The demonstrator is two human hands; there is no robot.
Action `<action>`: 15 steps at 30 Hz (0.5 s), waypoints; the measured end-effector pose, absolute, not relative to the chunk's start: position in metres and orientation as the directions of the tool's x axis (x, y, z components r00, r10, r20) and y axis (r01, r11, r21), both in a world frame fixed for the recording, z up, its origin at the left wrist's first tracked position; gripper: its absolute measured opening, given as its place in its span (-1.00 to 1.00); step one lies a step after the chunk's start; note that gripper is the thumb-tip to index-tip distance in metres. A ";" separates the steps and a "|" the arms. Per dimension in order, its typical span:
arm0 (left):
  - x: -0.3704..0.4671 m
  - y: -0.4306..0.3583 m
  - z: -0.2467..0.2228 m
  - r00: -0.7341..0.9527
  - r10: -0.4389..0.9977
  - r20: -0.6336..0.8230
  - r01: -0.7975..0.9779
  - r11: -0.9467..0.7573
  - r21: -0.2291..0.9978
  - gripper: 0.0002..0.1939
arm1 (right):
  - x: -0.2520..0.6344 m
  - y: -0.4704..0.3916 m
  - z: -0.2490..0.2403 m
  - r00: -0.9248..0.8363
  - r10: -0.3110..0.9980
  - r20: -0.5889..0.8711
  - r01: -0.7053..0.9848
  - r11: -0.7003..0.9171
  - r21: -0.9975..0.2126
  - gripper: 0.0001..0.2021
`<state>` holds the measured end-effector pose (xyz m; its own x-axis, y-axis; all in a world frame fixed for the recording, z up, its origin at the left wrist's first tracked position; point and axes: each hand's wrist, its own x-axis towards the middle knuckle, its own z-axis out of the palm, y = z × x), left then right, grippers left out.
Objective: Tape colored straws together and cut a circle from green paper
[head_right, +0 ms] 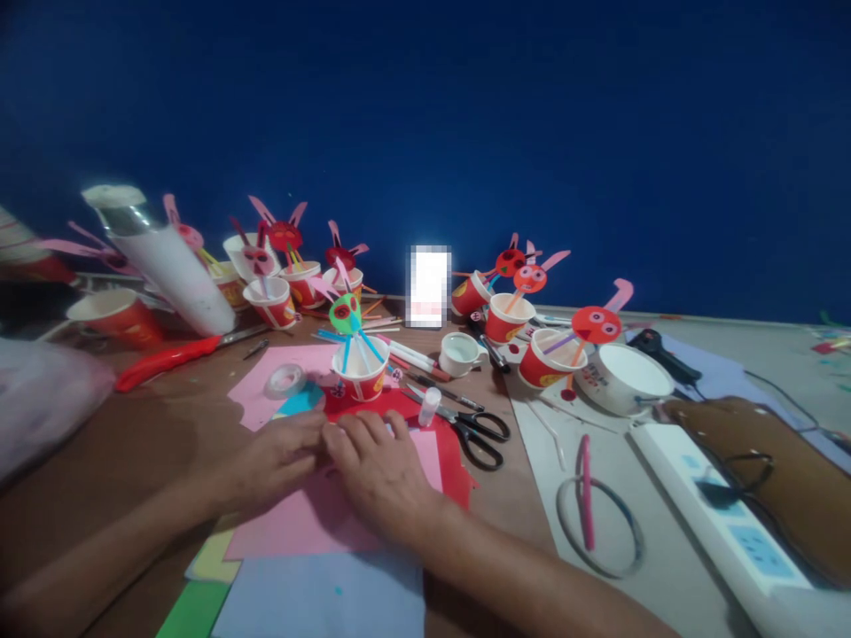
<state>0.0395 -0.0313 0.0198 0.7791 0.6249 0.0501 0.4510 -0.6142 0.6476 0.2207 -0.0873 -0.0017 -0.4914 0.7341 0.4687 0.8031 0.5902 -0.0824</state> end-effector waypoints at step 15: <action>0.029 0.017 0.034 0.332 0.909 0.251 0.579 -0.406 0.707 -0.76 | 0.227 -0.075 -0.010 -0.380 0.849 0.367 0.886 0.449 -0.120 -0.90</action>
<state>0.0289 0.0166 0.0341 0.3324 0.9092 0.2505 0.5789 -0.4064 0.7069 0.2269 -0.0749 -0.0095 -0.3805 0.8490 0.3666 0.8856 0.4487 -0.1202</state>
